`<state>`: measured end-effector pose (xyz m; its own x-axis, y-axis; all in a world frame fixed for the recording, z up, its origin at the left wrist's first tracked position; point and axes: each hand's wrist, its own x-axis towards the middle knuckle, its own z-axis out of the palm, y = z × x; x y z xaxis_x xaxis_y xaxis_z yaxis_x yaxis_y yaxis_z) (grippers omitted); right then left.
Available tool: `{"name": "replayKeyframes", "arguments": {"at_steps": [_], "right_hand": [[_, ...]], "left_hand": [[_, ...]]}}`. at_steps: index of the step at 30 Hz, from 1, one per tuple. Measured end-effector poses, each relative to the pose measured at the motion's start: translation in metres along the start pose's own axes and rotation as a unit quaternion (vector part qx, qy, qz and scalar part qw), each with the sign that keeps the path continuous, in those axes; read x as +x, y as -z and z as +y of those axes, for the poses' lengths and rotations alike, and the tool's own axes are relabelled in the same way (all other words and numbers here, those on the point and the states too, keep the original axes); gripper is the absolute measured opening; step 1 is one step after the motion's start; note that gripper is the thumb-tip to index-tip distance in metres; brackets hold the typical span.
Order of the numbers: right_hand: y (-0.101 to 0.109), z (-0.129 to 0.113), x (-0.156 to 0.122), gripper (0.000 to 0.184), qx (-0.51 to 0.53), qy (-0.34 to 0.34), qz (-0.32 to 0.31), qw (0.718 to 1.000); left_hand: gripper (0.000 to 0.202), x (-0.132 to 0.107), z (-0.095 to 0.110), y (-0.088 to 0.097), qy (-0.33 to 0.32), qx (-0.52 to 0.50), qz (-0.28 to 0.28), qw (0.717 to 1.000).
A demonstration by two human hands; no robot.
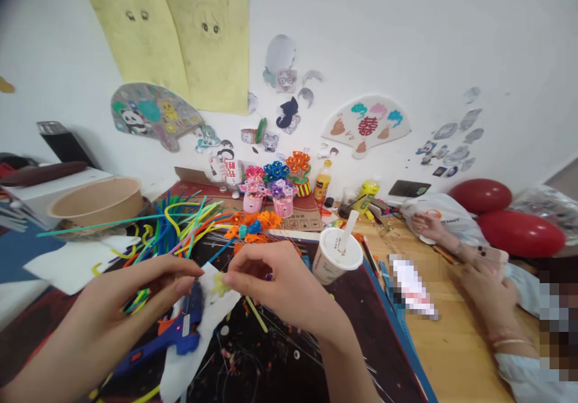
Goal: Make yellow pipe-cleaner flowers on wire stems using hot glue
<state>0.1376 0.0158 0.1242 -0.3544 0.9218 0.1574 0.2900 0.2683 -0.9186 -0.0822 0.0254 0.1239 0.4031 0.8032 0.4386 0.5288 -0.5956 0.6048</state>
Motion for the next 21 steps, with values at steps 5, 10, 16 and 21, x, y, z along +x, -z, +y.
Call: {"name": "replayKeyframes", "arguments": {"at_steps": [5,10,16,21], "right_hand": [[0.000,-0.023,0.022,0.025,-0.068,0.063,-0.025,0.995],[-0.005,-0.032,0.038,0.023,-0.021,0.052,-0.002,0.998],[-0.018,-0.025,0.047,0.026,0.104,0.014,0.123,0.987],[-0.036,-0.010,0.056,0.028,0.190,0.024,0.167,0.967]], "left_hand": [[0.025,0.022,0.007,0.017,0.030,-0.082,-0.054,0.995],[0.024,0.033,0.003,0.028,0.059,-0.166,-0.051,0.983],[0.026,0.045,-0.005,0.035,0.065,-0.200,0.048,0.976],[0.024,0.051,-0.009,0.030,0.071,-0.219,0.054,0.972]]}}
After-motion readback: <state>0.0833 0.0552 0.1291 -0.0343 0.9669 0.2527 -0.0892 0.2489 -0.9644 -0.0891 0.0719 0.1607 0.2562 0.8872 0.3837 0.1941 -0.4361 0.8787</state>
